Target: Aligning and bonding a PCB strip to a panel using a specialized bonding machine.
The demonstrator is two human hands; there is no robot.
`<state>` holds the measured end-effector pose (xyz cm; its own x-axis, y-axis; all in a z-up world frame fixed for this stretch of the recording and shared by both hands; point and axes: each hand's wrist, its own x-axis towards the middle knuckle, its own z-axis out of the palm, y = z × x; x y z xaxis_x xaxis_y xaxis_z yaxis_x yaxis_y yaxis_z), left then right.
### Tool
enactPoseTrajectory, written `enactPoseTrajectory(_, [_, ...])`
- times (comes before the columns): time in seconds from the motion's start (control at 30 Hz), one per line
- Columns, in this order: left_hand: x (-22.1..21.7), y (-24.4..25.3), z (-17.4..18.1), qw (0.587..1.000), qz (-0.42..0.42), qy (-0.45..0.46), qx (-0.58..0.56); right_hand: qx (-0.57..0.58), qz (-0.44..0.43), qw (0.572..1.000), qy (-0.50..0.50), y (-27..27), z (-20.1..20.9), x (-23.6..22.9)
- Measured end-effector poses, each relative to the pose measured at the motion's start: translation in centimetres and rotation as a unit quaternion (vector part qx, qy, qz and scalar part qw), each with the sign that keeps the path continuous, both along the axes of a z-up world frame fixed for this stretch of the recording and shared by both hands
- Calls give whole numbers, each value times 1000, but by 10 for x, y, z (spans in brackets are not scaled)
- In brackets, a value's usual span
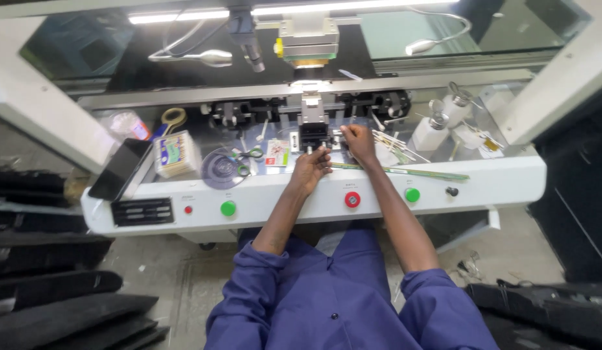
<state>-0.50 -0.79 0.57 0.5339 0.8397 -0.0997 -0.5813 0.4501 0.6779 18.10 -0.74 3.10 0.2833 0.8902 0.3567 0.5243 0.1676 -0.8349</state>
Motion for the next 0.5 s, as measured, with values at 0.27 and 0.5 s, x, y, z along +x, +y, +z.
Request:
enactPoseTrajectory(0.27, [7,-1,-6,999,43,12,17,-4,8,1000,-20,-11,10,-6])
enactPoseTrajectory(0.5, [9,-1,-7,999,32,19,16,-20,-15,1000,-1,-8,7,-5])
